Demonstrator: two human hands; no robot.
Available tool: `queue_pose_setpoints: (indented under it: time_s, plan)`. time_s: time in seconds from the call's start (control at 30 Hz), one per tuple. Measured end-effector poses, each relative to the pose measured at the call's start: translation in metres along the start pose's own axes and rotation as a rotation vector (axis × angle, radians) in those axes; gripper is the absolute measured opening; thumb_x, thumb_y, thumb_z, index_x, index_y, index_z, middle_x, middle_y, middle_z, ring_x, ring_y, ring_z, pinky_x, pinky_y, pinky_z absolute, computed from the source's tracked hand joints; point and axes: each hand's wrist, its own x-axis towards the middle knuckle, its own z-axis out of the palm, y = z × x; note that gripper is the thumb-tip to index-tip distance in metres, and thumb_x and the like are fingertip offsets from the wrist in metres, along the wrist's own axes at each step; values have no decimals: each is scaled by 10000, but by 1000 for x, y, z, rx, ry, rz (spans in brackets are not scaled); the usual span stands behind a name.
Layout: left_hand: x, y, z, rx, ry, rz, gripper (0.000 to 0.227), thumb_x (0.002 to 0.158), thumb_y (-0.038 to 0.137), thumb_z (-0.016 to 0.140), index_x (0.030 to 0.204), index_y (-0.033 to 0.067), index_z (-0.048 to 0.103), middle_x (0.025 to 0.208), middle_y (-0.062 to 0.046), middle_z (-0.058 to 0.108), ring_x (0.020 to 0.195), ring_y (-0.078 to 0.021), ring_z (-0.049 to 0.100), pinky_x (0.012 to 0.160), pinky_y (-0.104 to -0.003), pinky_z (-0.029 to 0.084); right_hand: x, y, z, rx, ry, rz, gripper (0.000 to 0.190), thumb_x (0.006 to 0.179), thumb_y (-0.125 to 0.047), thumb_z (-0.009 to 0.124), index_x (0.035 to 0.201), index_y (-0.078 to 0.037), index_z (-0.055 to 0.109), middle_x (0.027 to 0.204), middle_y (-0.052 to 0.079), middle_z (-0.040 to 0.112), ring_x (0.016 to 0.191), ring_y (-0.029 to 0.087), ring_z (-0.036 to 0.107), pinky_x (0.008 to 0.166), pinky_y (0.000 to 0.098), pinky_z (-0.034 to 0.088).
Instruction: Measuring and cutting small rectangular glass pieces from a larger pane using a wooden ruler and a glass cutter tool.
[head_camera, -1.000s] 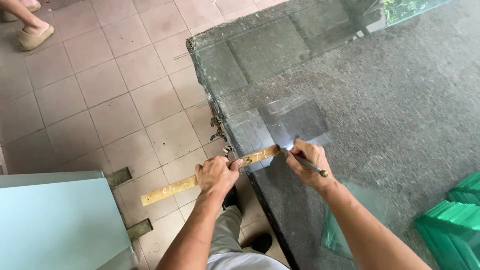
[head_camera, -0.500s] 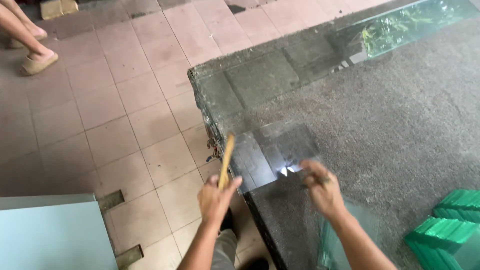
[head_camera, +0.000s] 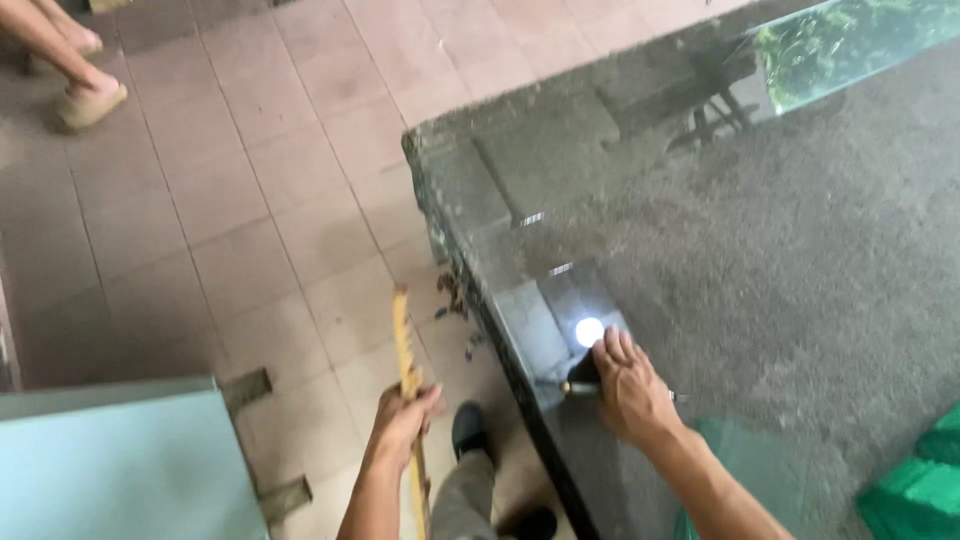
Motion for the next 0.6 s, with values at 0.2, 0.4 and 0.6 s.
queue_pose_setpoints:
  time_s: [0.2, 0.4, 0.6]
  plan:
    - [-45, 60, 10, 103, -67, 24, 213, 887, 232, 750, 933, 24, 752, 726, -106, 740, 536, -143, 558, 494, -326, 480, -5, -21, -72, 484, -66, 241, 506, 852, -122, 626, 1353, -85, 559, 1304, 139, 629, 1225, 315, 604, 1021, 391, 476]
    - [-95, 97, 107, 67, -478, 330, 229, 831, 236, 814, 868, 36, 711, 721, -39, 715, 657, -108, 687, 637, -280, 554, -82, 2, -8, 1311, 63, 518, 249, 967, -213, 690, 1050, 21, 716, 911, 169, 729, 877, 302, 705, 820, 406, 579]
    - [-79, 105, 99, 555, -193, 272, 442, 851, 507, 744, 909, 71, 709, 749, -34, 658, 671, -145, 628, 615, -325, 509, -232, 181, 156, 1188, 238, 840, 230, 888, -205, 736, 998, -4, 734, 861, 140, 747, 847, 215, 738, 818, 391, 580]
